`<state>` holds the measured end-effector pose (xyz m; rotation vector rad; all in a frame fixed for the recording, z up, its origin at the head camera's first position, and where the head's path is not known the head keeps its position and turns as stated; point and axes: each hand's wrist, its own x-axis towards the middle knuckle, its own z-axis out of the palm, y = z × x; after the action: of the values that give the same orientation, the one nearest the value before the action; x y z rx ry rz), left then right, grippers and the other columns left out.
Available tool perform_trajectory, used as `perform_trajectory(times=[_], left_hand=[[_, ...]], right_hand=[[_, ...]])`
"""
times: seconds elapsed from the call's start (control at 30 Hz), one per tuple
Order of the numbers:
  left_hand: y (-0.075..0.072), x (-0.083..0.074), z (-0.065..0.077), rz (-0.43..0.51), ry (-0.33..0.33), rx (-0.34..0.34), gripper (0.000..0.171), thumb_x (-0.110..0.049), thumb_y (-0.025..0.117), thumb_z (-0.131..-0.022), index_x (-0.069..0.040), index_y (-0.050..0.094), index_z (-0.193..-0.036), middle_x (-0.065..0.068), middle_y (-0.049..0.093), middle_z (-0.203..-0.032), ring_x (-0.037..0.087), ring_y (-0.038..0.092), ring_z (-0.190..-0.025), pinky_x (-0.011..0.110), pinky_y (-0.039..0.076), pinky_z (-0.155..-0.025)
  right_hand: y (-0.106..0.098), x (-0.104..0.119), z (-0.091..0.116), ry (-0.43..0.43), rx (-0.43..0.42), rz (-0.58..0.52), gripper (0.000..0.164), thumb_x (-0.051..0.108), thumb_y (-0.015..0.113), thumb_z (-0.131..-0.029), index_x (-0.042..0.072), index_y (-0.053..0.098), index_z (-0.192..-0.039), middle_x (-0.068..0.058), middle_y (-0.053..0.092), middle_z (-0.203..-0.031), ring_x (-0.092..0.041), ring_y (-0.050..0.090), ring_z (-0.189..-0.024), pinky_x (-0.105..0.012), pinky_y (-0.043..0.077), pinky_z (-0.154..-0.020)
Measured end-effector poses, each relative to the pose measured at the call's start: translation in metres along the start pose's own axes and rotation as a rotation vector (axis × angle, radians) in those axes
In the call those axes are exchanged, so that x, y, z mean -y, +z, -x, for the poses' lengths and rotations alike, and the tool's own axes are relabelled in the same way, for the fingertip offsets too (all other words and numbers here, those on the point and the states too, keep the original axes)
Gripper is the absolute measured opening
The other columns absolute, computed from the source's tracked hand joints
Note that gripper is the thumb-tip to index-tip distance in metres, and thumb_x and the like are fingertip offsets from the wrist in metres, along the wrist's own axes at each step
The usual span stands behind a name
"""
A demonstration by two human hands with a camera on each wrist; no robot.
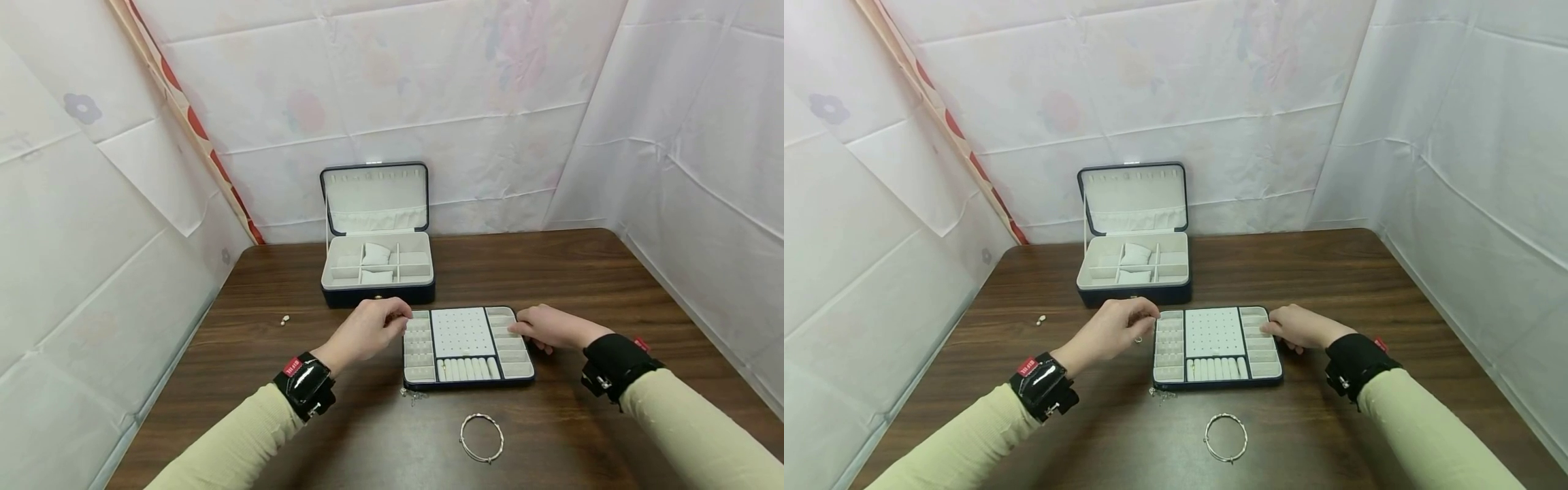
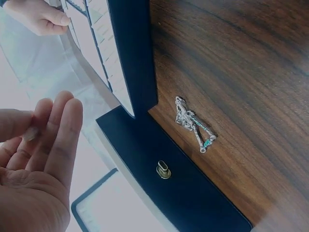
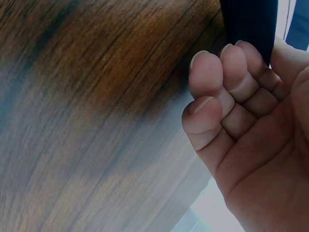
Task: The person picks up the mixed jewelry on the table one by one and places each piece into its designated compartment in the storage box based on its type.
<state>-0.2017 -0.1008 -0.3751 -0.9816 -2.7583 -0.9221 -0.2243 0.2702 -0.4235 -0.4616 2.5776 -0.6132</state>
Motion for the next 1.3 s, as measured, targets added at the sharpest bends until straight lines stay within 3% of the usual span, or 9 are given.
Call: perform_trajectory(times=[0.2, 0.53, 0.77, 0.97, 1.3], left_hand=[[0.0012, -0.001, -0.0003, 0.006, -0.014, 0.01, 0.011, -0.003, 0.065, -0.093, -0.012, 0.07, -0.098, -0.007, 0.062, -0.084, 0.01, 0.056, -0.076, 0.024, 0.049, -0.067], [0.0042, 0.0002, -0.0003, 0.002, 0.001, 0.015, 0.007, -0.007, 0.073, -0.094, -0.012, 0.07, -0.099, -0.007, 0.067, -0.084, 0.005, 0.058, -0.073, 0.023, 0.051, -0.068], [0.0036, -0.001, 0.0016, 0.057, -0.02, 0.029, 0.011, -0.01, 0.073, -0.095, -0.013, 0.063, -0.1, -0.007, 0.071, -0.087, 0.003, 0.06, -0.073, 0.022, 0.052, -0.065], [0.0043, -0.0009, 0.0018, 0.034, 0.037, 0.01, 0.008, -0.008, 0.073, -0.094, -0.013, 0.067, -0.093, -0.008, 0.065, -0.081, 0.003, 0.056, -0.067, 0.022, 0.049, -0.06], [0.0068, 0.0001, 0.0007, -0.012, 0.137, 0.02, 0.007, -0.007, 0.075, -0.093, -0.013, 0.075, -0.093, -0.006, 0.067, -0.088, 0.005, 0.058, -0.077, 0.022, 0.052, -0.069]], right_hand=[[-0.0013, 0.0011, -0.0002, -0.001, -0.001, 0.009, 0.028, 0.031, 0.052, -0.108, 0.011, 0.058, -0.09, -0.003, 0.053, -0.064, -0.016, 0.053, -0.051, -0.032, 0.045, -0.06], [-0.0017, 0.0008, -0.0007, -0.006, 0.0, 0.011, 0.029, 0.031, 0.051, -0.108, 0.011, 0.058, -0.089, -0.003, 0.053, -0.063, -0.016, 0.053, -0.05, -0.032, 0.045, -0.06], [-0.0018, 0.0008, -0.0006, -0.004, -0.002, 0.007, 0.029, 0.031, 0.051, -0.108, 0.01, 0.058, -0.089, -0.003, 0.053, -0.064, -0.016, 0.053, -0.051, -0.032, 0.045, -0.06], [-0.0014, 0.0017, 0.0003, 0.004, -0.002, 0.001, 0.029, 0.031, 0.052, -0.108, 0.01, 0.058, -0.089, -0.004, 0.053, -0.064, -0.017, 0.054, -0.052, -0.032, 0.045, -0.06], [-0.0004, 0.0014, 0.0005, 0.003, -0.005, 0.003, 0.029, 0.031, 0.052, -0.108, 0.011, 0.059, -0.089, -0.003, 0.054, -0.064, -0.016, 0.054, -0.051, -0.032, 0.046, -0.059]])
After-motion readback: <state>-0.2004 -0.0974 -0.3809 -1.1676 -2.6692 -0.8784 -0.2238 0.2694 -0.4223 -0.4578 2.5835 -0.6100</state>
